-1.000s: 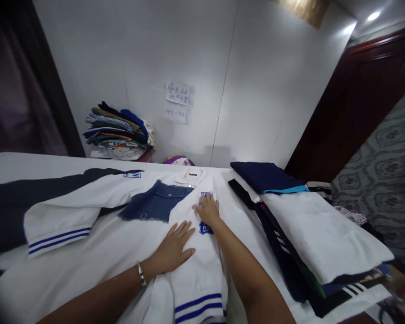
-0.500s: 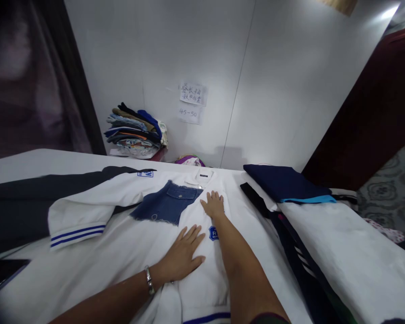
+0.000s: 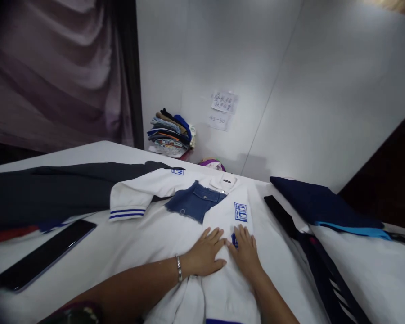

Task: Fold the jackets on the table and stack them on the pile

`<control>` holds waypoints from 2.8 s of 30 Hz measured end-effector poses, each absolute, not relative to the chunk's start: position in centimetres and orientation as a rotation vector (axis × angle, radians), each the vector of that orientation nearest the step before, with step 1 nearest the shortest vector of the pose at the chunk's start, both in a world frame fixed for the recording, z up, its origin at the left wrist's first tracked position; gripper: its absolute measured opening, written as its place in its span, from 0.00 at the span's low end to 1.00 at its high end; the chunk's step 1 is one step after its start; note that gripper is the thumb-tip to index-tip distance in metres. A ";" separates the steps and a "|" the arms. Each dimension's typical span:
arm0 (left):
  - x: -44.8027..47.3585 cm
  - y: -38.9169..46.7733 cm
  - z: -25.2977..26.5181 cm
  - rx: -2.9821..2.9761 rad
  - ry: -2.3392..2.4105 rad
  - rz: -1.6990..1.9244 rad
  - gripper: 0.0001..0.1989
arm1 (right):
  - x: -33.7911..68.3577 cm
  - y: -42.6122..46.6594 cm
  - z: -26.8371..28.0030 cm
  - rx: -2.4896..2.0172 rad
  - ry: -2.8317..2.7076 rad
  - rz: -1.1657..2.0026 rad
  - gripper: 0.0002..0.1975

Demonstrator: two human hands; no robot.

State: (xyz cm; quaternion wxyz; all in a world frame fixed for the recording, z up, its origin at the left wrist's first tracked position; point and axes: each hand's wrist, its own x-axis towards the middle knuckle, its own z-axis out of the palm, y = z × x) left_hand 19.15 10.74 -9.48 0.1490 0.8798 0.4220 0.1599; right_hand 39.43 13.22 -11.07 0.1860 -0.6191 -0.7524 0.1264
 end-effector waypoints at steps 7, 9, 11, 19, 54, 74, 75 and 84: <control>19.2 10.2 -9.0 2.518 1.213 0.477 0.35 | 38.8 12.3 -12.3 -1.840 -2.244 0.194 0.31; 19.3 10.3 -8.9 2.506 1.211 0.453 0.35 | 38.9 12.1 -11.3 -1.881 -2.225 0.260 0.31; 19.4 10.6 -8.7 2.472 1.202 0.412 0.36 | 39.2 11.0 -10.4 -1.884 -2.190 0.313 0.31; 15.1 13.6 -4.3 2.148 1.308 0.545 0.35 | 39.0 3.5 -11.9 -1.658 -2.269 0.546 0.29; 2.0 8.7 5.1 3.561 1.060 1.393 0.09 | 33.0 4.8 -1.4 -1.271 -1.594 1.330 0.29; 4.8 1.9 -3.1 2.788 1.377 0.739 0.30 | 23.6 4.4 -4.3 -0.940 -0.929 1.742 0.34; 4.4 1.9 -3.3 2.716 1.456 0.761 0.32 | 23.8 4.3 -4.4 -0.942 -0.927 1.722 0.33; 3.7 1.5 -4.0 2.034 1.468 0.959 0.24 | 25.7 3.0 -3.8 -1.197 -1.350 1.322 0.29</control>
